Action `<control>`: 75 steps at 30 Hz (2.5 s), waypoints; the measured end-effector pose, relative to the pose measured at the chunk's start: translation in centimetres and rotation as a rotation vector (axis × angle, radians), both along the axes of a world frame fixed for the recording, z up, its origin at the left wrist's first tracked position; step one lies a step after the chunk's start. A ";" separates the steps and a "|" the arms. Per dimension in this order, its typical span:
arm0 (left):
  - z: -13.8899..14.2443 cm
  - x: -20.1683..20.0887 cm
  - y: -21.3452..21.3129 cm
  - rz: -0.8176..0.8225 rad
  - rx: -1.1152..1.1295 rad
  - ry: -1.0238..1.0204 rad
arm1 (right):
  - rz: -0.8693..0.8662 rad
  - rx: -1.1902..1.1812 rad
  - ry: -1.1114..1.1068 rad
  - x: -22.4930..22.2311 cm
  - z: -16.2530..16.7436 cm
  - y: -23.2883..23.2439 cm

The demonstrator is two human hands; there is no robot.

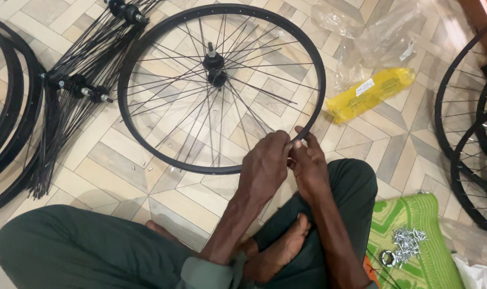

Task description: The person is assembling a bicycle wheel by inserting spokes into the hub and rim. They are tightening the spokes by hand, ensuring they are properly aligned and secured.

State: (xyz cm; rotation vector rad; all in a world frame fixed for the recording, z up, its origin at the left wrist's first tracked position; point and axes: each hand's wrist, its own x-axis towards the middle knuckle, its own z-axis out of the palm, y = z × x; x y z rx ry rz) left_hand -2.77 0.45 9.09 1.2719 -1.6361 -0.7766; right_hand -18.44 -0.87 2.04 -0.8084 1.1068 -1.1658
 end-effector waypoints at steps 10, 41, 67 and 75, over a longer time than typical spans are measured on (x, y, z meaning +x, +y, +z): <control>-3.2 9.2 -3.4 0.495 -0.017 -0.651 | -0.241 0.079 -0.122 -0.1 -0.8 -2.6; -2.5 3.8 -7.2 0.480 -0.026 -0.394 | -0.044 0.202 -0.104 2.1 0.5 -0.8; -4.6 8.5 -14.7 0.354 -0.077 -0.854 | -0.098 -0.065 -0.223 1.2 2.4 0.2; -4.8 7.1 -11.9 0.373 -0.034 -0.968 | -0.267 0.023 -0.462 0.7 0.5 -2.5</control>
